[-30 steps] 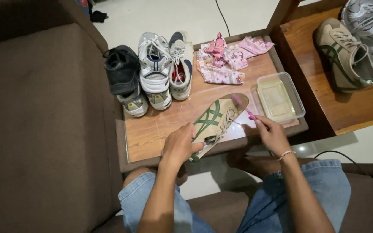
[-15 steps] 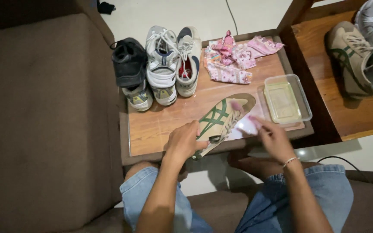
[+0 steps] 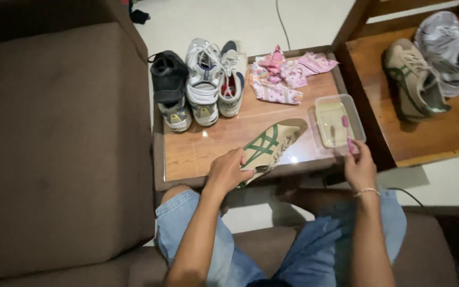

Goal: Cleaning a sneaker with a toothbrush and cleaning solution while sitting on a couch.

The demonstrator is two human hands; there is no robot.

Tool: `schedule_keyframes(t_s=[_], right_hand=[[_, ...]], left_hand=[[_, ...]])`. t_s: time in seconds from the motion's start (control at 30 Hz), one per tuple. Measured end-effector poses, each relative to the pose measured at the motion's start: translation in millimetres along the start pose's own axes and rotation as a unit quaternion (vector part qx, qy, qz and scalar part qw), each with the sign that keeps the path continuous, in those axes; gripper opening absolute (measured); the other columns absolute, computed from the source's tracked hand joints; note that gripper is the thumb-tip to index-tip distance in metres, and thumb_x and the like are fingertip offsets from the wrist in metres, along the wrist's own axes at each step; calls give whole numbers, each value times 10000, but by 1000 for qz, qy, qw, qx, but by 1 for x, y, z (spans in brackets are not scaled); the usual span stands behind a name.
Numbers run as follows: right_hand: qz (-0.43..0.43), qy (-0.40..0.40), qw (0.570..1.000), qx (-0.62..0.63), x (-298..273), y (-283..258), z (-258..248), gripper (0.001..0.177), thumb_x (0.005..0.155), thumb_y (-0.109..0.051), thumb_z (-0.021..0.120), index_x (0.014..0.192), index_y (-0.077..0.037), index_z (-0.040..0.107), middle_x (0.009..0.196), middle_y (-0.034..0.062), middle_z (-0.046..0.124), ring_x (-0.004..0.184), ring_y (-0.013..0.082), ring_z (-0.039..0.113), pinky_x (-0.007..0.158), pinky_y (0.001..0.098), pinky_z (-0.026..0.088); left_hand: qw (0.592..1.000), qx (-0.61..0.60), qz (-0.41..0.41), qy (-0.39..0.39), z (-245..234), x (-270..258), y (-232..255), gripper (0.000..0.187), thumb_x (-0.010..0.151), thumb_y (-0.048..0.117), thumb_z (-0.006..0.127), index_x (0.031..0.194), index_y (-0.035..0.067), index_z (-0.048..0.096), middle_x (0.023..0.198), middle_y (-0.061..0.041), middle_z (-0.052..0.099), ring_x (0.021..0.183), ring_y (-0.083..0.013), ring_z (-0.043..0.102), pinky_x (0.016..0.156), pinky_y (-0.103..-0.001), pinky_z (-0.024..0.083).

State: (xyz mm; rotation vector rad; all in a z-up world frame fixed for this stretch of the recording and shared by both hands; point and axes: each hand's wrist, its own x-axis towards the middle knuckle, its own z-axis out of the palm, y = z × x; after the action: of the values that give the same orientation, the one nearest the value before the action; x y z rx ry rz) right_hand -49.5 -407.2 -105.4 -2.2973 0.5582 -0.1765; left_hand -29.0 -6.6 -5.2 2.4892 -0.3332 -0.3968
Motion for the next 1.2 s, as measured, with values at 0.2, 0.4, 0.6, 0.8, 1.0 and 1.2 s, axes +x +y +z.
schedule_keyframes(t_s=[0.2,0.4,0.6,0.8,1.0,1.2], right_hand=[[-40,11,999,-3,-4,15,32,487,984,-126,622,1453,-257,611,1332,129,679,1258,339,607,1080,470,472],[-47,23,998,31,-19,-34,31,447,992,-94,578,1417,-212,650,1242,209,702,1181,416,632,1019,527,502],[4,73,997,15,2,-10,40,469,978,-112,552,1428,-213,641,1221,245,705,1173,439,637,1045,543,476],[9,85,996,-5,-8,-42,18,423,959,-58,525,1340,-130,696,1184,249,716,1135,449,647,1017,550,489],[-67,108,992,-10,-6,-41,19,267,917,-6,548,1103,-29,739,1188,218,727,1093,459,655,955,591,506],[-21,45,999,13,-10,-60,13,481,931,-80,595,1325,-332,706,1230,65,728,1202,339,635,1061,468,493]], left_hand=[[995,12,8,101,33,-11,-7,426,762,457,787,904,224,459,921,-44,589,1004,-312,666,857,-442,548],[986,-14,20,166,45,-16,-15,375,711,340,822,905,208,530,839,-38,583,901,-318,673,790,-449,572],[984,-27,25,172,45,-20,-15,367,696,322,836,899,228,545,806,15,549,867,-245,669,783,-372,575],[983,-46,32,177,44,-20,-16,358,698,275,853,906,211,568,815,7,565,865,-270,673,760,-412,585],[983,-59,24,171,41,-20,-13,357,708,271,848,916,193,569,828,1,557,875,-283,671,762,-432,587],[986,-65,6,154,36,-22,-7,330,736,277,827,912,187,562,830,-6,558,891,-286,669,785,-436,580]])
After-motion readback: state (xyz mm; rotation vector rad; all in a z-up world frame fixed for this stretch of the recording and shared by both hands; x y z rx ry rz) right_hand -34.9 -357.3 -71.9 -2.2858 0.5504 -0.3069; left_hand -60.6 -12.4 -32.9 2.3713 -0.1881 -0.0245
